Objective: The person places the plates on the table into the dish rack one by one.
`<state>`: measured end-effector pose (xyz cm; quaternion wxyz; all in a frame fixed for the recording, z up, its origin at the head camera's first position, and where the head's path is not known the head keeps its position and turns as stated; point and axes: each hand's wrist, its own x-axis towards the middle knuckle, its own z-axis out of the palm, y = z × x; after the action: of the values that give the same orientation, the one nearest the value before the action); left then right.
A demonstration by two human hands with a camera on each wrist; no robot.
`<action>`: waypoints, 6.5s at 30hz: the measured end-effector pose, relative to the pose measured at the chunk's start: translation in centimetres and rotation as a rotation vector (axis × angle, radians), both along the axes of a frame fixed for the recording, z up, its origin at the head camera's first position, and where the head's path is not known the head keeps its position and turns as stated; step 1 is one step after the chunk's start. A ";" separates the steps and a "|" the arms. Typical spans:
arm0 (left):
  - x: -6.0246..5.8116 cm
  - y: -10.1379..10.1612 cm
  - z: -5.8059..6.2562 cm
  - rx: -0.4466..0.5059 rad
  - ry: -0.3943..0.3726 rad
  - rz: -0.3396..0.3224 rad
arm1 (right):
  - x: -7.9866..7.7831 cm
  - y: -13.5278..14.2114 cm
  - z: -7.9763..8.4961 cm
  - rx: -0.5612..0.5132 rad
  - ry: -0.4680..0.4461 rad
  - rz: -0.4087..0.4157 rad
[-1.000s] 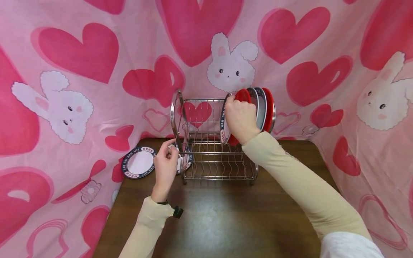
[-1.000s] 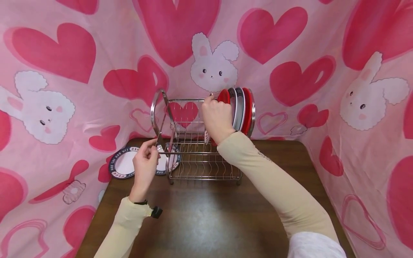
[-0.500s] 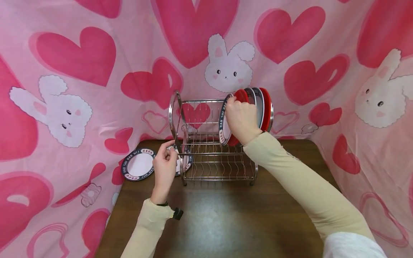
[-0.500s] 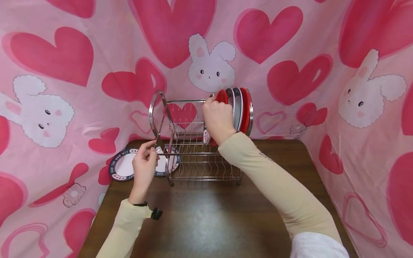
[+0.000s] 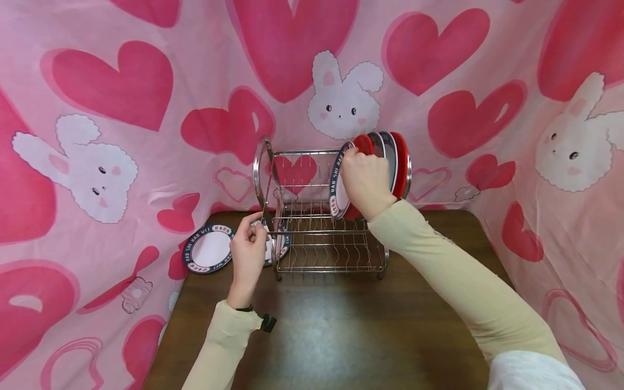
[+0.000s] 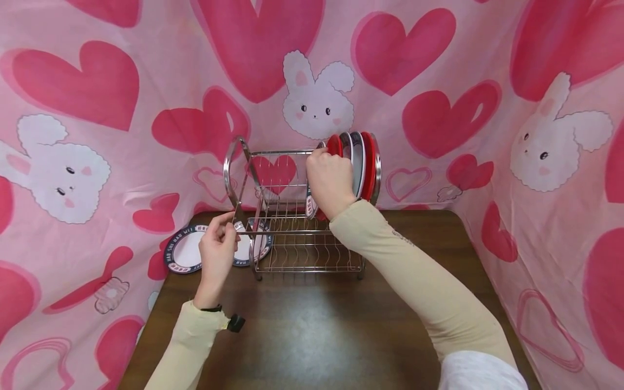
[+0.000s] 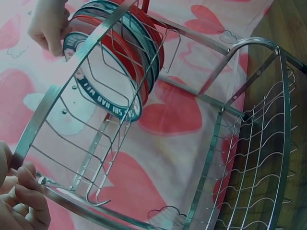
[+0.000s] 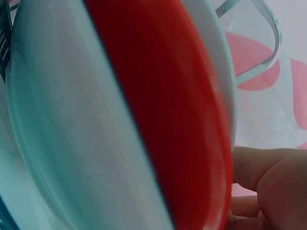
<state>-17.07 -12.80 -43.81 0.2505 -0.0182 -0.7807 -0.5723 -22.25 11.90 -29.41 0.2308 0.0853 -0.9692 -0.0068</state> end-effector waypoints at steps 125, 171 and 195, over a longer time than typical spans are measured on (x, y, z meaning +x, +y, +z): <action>-1.8 -11.5 -16.1 -0.031 -0.354 0.546 | 7.8 10.4 -11.8 -0.696 -0.002 -0.056; -2.9 -17.1 -20.1 0.814 -0.402 0.614 | 7.9 10.4 -12.2 -0.711 0.033 -0.033; -1.8 -15.9 -18.1 0.872 -0.359 0.582 | 7.2 10.4 -12.2 -0.730 0.076 -0.014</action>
<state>-18.83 -28.69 -61.87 0.2457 0.4013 -0.4746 -0.7438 -15.01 22.34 -41.58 0.2817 -0.0097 -0.8992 0.3346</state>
